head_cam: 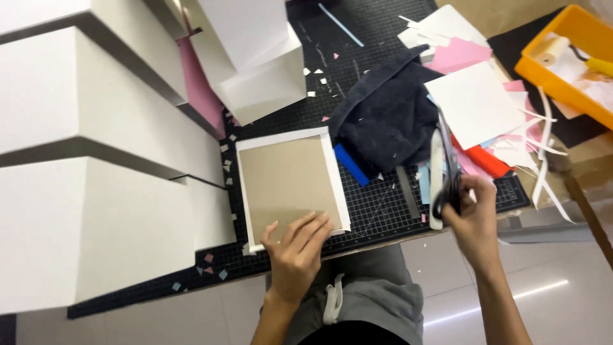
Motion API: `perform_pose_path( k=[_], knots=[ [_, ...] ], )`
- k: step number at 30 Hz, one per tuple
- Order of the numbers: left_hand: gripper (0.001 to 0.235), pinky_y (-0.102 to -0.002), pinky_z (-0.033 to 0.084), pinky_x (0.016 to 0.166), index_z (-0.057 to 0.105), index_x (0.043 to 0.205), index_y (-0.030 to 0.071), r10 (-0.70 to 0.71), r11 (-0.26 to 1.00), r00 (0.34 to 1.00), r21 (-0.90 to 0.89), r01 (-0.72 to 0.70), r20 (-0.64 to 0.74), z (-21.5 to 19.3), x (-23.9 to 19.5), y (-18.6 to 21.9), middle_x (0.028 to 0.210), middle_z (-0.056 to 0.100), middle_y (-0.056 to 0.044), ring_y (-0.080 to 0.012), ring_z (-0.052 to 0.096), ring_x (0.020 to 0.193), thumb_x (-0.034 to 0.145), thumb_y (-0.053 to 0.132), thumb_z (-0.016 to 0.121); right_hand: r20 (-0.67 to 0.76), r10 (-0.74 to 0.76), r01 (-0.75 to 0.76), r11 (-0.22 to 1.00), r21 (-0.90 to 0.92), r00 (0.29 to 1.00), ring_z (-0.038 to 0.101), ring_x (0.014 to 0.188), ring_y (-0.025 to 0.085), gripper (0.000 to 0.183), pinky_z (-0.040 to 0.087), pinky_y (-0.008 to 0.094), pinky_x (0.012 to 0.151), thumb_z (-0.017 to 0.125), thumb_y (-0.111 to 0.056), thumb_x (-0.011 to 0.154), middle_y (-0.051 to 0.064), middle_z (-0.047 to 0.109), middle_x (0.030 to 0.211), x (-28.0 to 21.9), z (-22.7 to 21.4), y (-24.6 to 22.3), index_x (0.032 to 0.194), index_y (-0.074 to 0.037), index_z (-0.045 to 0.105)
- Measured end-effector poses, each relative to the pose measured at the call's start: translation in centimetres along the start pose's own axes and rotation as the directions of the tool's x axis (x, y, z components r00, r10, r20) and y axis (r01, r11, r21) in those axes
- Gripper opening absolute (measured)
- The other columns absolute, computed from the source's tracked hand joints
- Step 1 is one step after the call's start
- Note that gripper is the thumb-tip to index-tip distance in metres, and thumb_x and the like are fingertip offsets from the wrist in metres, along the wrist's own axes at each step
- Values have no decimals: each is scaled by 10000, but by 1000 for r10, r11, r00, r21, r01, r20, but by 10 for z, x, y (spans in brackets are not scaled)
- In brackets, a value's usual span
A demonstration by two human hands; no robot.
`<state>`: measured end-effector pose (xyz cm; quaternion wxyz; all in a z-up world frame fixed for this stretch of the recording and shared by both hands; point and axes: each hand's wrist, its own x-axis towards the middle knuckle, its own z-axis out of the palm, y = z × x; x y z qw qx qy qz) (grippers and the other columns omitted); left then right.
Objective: Finishing the edges and surfaces of a white box using scissors, a brush, and a scraper
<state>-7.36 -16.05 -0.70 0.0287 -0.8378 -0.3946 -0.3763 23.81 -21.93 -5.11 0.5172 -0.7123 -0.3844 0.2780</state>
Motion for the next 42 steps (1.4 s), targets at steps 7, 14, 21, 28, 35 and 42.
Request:
perform_pose_path(
  k=[7, 14, 21, 28, 35, 42],
  knots=[
    [76, -442, 261, 1018, 732, 860, 206, -185, 958, 976, -199, 206, 117, -8, 15, -12, 1024, 732, 93, -131, 661, 938, 891, 274, 749, 406, -417, 535, 809, -243, 813, 605, 857, 141, 858, 572, 248, 736, 932, -321, 600, 62, 629, 1141, -69, 24, 45, 1361, -151, 574],
    [102, -446, 311, 983, 698, 817, 217, -283, 909, 912, -221, 354, 296, -8, 22, -17, 996, 705, 128, -143, 620, 958, 850, 289, 762, 355, -582, 679, 670, -300, 731, 621, 884, 193, 669, 551, 292, 775, 881, -113, 725, 66, 614, 1019, -85, 31, 41, 1335, -82, 606],
    [164, -431, 300, 947, 668, 813, 214, -245, 895, 888, -261, 361, 389, -2, 25, -29, 1000, 668, 116, -169, 586, 949, 816, 328, 785, 303, -593, 666, 664, -339, 746, 631, 909, 155, 628, 548, 261, 756, 874, -86, 742, 25, 612, 1004, -92, 34, 36, 1320, -110, 631],
    [159, -394, 279, 923, 667, 823, 217, -236, 891, 908, -295, 344, 347, -2, 24, -30, 1001, 664, 124, -152, 582, 928, 831, 338, 770, 335, -457, 557, 761, -333, 824, 613, 985, 110, 629, 506, 215, 803, 756, 76, 736, 9, 615, 1060, -101, 28, 14, 1325, -111, 640],
    [150, -404, 298, 925, 657, 836, 202, -223, 900, 921, -295, 321, 320, -3, 23, -30, 997, 654, 112, -162, 583, 941, 837, 303, 769, 289, -425, 494, 836, -237, 858, 744, 912, 117, 592, 626, 215, 893, 533, 208, 769, 68, 663, 1087, -111, 38, 6, 1283, -64, 647],
    [138, -465, 334, 1047, 705, 972, 126, -96, 985, 984, -130, 115, 149, -2, 4, -18, 1045, 714, -15, -201, 659, 974, 881, 185, 789, 317, -205, 263, 952, -153, 926, 551, 829, 105, 796, 460, 226, 830, 913, -90, 572, 13, 641, 920, -42, 44, -20, 1325, -80, 656]
  ],
)
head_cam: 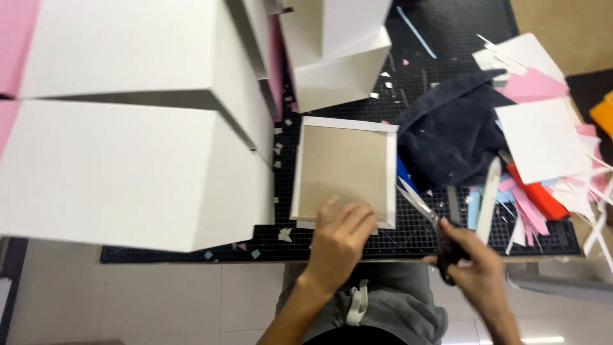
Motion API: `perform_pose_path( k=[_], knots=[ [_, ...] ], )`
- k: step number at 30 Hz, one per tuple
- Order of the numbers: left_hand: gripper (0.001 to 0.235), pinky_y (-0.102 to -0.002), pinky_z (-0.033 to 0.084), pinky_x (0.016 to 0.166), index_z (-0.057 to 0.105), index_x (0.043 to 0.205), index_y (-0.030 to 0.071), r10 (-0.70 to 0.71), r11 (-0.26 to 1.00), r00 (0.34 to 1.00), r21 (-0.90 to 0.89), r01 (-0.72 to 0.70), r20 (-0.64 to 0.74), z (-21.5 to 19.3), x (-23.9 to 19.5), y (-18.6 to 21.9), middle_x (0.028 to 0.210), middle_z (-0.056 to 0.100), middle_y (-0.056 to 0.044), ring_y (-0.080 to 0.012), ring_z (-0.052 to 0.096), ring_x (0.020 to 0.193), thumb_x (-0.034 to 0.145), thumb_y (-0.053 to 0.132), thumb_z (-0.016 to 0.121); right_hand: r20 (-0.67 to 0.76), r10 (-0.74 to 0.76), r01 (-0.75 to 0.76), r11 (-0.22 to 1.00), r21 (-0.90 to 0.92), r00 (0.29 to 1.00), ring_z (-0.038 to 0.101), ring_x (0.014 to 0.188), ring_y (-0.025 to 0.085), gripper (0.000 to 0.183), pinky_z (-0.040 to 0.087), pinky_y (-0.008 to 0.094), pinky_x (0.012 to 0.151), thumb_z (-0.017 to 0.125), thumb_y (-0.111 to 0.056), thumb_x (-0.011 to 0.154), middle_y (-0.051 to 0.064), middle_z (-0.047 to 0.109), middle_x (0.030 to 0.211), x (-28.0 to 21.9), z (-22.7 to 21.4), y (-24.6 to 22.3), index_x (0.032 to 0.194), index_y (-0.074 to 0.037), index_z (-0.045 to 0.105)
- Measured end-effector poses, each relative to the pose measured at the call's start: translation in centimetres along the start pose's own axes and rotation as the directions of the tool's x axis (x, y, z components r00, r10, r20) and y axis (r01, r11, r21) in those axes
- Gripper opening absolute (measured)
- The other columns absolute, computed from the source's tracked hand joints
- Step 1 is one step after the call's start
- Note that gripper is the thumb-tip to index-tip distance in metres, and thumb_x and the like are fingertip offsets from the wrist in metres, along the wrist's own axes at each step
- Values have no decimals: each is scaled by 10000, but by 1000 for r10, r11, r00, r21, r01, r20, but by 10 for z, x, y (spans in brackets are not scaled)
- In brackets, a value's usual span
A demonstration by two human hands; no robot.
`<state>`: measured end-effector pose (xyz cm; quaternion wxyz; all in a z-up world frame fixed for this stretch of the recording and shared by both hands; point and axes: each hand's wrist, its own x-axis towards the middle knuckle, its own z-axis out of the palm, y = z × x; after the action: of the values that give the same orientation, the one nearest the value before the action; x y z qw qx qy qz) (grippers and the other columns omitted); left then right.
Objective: Finishing the edges and surfaces of a white box using scissors, a brush, and a scraper
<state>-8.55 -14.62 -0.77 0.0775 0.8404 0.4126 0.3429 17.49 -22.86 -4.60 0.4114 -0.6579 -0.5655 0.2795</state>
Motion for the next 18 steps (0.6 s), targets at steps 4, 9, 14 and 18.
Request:
perform_pose_path(
  k=[4, 9, 14, 18],
  knots=[
    [186, -432, 439, 1076, 743, 1086, 4, 127, 991, 987, -24, -130, -99, -2, -11, -4, 1166, 745, -149, -265, 674, 1148, 903, 8, 776, 462, -318, 449, 870, -205, 828, 662, 1029, 169, 765, 523, 268, 919, 801, -71, 605, 61, 683, 1199, 93, -6, -61, 1345, -162, 633],
    [147, -403, 484, 1030, 719, 1120, -40, 190, 973, 969, -98, -207, -161, -10, -8, -13, 1202, 721, -172, -296, 672, 1173, 1004, -15, 632, 836, -346, 813, 551, -187, 426, 660, 1050, 239, 892, 551, 376, 790, 712, -11, 561, 38, 658, 1249, 170, 34, -121, 1401, -279, 580],
    [188, -423, 521, 1013, 708, 1126, -43, 167, 964, 968, -175, -200, -188, 0, -15, -18, 1198, 721, -194, -305, 681, 1170, 943, -53, 749, 900, -396, 934, 356, -33, 183, 657, 820, 210, 778, 568, 371, 639, 684, 51, 672, -30, 647, 1036, 195, 54, -145, 1390, -224, 567],
    [176, -435, 520, 1020, 698, 1135, -47, 181, 962, 965, -170, -214, -192, -4, -13, -19, 1229, 714, -169, -291, 671, 1189, 964, -53, 738, 912, -385, 949, 314, -13, 140, 644, 825, 230, 725, 562, 381, 659, 625, 82, 704, -24, 651, 1046, 201, 57, -158, 1365, -211, 577]
  ],
)
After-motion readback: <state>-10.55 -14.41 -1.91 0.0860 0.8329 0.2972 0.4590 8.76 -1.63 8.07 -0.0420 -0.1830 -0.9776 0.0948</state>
